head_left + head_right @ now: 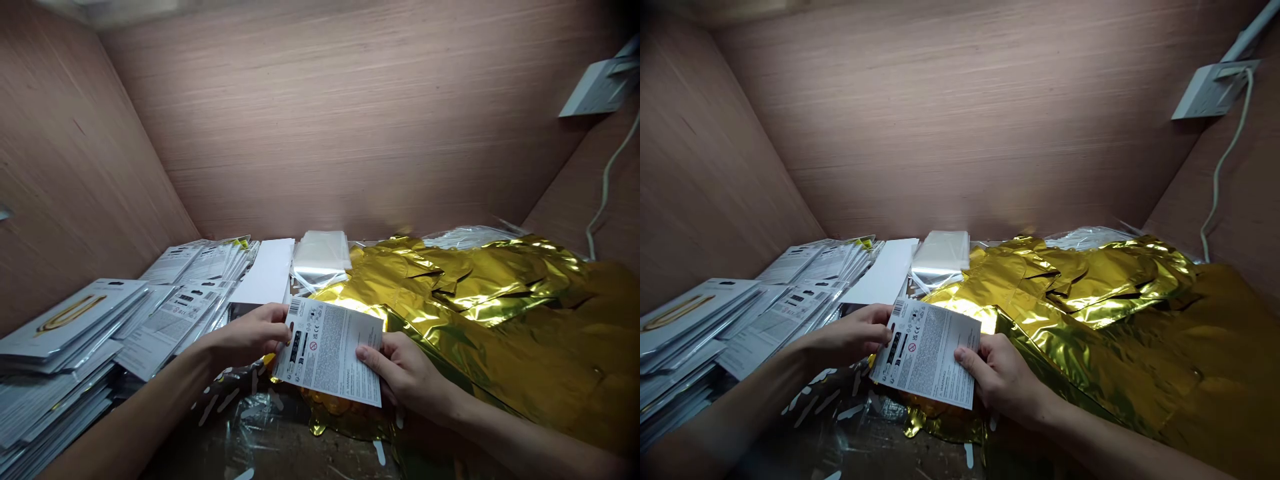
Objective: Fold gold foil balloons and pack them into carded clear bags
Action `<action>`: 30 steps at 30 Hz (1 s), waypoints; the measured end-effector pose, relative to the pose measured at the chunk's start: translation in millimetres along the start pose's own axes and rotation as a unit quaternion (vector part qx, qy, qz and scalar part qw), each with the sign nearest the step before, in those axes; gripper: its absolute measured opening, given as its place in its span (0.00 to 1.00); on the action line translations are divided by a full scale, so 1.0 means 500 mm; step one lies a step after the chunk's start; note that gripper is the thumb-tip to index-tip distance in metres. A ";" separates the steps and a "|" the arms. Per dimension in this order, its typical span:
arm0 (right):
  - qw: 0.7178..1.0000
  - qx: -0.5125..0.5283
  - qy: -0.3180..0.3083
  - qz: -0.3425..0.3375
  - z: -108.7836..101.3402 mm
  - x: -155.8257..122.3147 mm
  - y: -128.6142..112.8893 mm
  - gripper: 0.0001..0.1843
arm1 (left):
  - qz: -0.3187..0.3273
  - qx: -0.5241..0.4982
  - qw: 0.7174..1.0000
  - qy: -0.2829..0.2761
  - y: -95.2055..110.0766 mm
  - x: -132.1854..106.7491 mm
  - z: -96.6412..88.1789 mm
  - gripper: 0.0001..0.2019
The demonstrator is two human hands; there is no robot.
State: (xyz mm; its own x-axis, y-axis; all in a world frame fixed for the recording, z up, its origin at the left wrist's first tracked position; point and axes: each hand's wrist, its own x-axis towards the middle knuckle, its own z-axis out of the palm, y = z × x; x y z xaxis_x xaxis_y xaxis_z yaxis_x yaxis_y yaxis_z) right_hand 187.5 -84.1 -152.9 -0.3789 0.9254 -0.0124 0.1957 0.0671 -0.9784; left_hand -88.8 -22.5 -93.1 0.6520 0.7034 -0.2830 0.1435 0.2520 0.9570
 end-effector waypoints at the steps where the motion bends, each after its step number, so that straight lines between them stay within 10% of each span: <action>1: 1.000 0.001 -0.003 0.004 0.000 0.001 0.000 0.31 | -0.012 -0.012 1.000 -0.016 0.000 -0.003 -0.013 0.12; 6: 1.000 0.025 -0.013 -0.005 0.003 0.004 -0.001 0.31 | -0.062 0.059 0.995 -0.050 0.016 -0.033 -0.064 0.21; 10: 0.999 0.033 -0.018 -0.026 0.007 0.008 -0.005 0.27 | -0.074 0.257 0.961 0.070 0.063 -0.048 -0.059 0.41; 14: 0.997 -0.014 -0.004 -0.081 0.004 0.013 -0.012 0.22 | -0.053 0.411 0.872 0.262 0.103 0.008 -0.047 0.39; 22: 0.991 -0.064 -0.008 -0.117 0.004 0.014 -0.007 0.18 | -0.074 0.544 0.698 0.460 0.115 0.217 -0.081 0.45; 30: 0.990 -0.062 -0.012 -0.124 -0.003 0.015 -0.011 0.18 | -0.081 0.525 0.718 0.450 0.136 0.241 -0.135 0.17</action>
State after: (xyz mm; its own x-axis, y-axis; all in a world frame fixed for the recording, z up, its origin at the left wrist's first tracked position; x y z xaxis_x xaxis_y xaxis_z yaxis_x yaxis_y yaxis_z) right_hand 184.7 -76.8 -147.4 -0.4501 0.8656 0.2195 0.2032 0.3386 -0.9187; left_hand -50.9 124.3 -66.6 -0.1127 0.9851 0.1295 0.9531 0.0704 0.2943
